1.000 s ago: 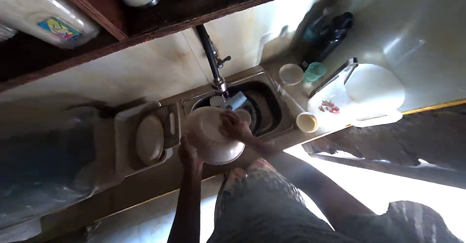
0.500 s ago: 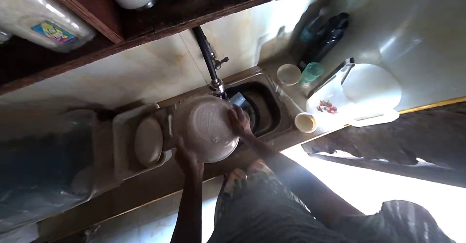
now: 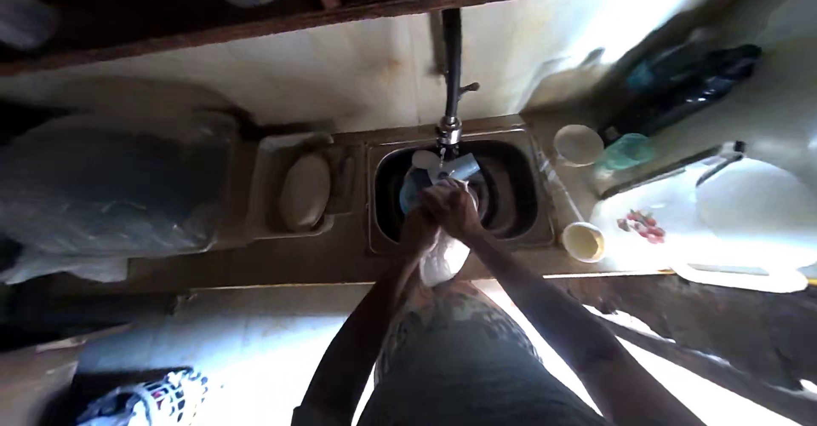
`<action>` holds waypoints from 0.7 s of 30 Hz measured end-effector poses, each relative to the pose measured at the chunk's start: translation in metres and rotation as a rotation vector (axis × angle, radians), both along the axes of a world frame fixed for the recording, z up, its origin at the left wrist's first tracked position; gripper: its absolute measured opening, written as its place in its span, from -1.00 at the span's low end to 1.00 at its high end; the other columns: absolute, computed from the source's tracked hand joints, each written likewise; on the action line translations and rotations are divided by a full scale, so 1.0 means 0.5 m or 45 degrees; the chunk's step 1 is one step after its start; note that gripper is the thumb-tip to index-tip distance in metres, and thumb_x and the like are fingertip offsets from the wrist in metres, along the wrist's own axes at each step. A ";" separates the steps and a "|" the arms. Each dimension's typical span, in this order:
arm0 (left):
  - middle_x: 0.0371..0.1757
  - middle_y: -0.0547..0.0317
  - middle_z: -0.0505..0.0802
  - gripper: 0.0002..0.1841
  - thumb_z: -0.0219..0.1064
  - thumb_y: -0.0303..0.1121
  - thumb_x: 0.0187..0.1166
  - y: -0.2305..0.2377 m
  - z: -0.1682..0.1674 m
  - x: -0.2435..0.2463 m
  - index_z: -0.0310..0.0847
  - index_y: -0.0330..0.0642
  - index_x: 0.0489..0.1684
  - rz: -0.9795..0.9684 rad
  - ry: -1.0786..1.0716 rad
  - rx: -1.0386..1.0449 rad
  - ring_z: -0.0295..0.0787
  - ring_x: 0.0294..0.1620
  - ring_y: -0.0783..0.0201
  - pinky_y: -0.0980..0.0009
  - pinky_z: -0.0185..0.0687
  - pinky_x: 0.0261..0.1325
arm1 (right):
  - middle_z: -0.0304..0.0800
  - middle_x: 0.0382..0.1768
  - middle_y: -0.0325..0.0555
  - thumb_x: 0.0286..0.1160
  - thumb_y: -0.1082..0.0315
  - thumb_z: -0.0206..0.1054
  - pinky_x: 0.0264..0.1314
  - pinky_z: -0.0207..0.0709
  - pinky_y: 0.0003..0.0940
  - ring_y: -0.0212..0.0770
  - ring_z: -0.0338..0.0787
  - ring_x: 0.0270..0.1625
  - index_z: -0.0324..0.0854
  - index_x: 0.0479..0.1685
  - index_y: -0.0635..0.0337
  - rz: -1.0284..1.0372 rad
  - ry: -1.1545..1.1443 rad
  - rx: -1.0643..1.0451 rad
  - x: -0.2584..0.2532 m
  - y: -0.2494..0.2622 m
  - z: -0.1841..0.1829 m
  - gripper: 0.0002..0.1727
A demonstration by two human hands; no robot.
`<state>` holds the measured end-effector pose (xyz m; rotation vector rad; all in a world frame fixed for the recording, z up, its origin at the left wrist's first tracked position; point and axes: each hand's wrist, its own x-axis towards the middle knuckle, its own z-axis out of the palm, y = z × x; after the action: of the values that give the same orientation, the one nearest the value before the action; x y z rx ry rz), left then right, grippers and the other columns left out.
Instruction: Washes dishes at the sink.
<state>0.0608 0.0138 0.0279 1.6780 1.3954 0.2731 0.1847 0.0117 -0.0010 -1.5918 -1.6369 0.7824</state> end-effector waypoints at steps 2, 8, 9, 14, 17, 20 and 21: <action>-0.14 -0.27 0.81 -0.74 0.28 -0.43 0.67 -0.012 -0.002 -0.011 0.69 -0.54 0.04 0.004 -0.089 0.098 0.75 -0.05 0.01 0.09 0.62 0.16 | 0.89 0.11 0.15 0.48 0.30 0.34 0.67 0.30 0.24 0.17 0.77 0.34 0.88 -0.04 0.31 0.058 0.058 0.314 0.016 -0.010 -0.040 -0.70; -0.35 -0.11 0.82 -0.65 0.17 -0.29 0.79 -0.042 0.020 -0.021 0.78 -0.46 -0.10 0.144 -0.247 0.194 0.73 -0.31 0.15 0.16 0.63 -0.08 | 0.66 0.45 0.25 0.89 0.25 -0.01 0.45 0.43 0.37 0.27 0.65 0.45 0.50 0.62 0.15 -0.455 0.298 -0.343 0.069 -0.003 -0.035 -0.54; -0.35 -0.15 0.80 -0.67 0.17 -0.33 0.79 -0.036 0.020 -0.019 0.76 -0.48 -0.10 0.145 -0.215 0.178 0.72 -0.31 0.10 0.12 0.62 -0.09 | 0.66 0.45 0.25 0.87 0.27 0.05 0.53 0.40 0.29 0.24 0.63 0.50 0.54 0.55 0.25 -0.411 0.232 -0.269 0.037 -0.016 -0.014 -0.56; -0.38 -0.03 0.78 -0.73 0.23 -0.36 0.73 -0.037 -0.012 -0.055 0.75 -0.44 -0.15 0.137 -0.295 0.153 0.69 -0.34 0.25 0.24 0.63 -0.11 | 0.75 0.41 0.10 0.69 0.29 0.15 0.74 0.28 0.14 0.11 0.60 0.60 0.75 0.26 0.34 -0.028 0.138 0.231 0.002 -0.001 -0.035 -0.60; -0.47 0.15 0.74 -0.70 0.23 -0.29 0.72 -0.051 -0.013 -0.077 0.78 -0.37 -0.19 0.179 -0.410 0.183 0.59 -0.43 0.45 0.41 0.57 -0.22 | 0.82 0.20 0.05 0.86 -0.04 -0.01 0.26 0.61 0.08 -0.05 0.78 0.18 0.65 0.37 0.20 -0.268 0.424 -0.329 0.073 0.043 -0.061 -0.45; -0.47 0.26 0.76 -0.74 0.32 -0.29 0.66 -0.042 0.005 -0.102 0.78 -0.32 -0.29 0.175 -0.508 0.149 0.61 -0.43 0.55 0.50 0.60 -0.21 | 0.77 0.04 0.22 0.73 -0.27 0.02 0.06 0.58 0.27 0.10 0.75 0.03 0.65 0.27 0.25 -0.486 0.433 -0.525 0.090 0.073 -0.060 -0.29; -0.39 0.21 0.81 -0.78 0.37 -0.32 0.63 -0.035 0.020 -0.115 0.79 -0.34 -0.21 0.127 -0.506 0.070 0.67 -0.34 0.52 0.47 0.64 -0.12 | 0.76 -0.03 0.19 0.74 -0.23 0.05 0.03 0.58 0.21 0.04 0.73 -0.03 0.65 0.22 0.29 -0.514 0.445 -0.523 0.082 0.083 -0.048 -0.32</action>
<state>0.0035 -0.0038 0.0377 1.4984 1.1795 0.6687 0.2258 0.0531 -0.0251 -1.8561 -0.9037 1.1460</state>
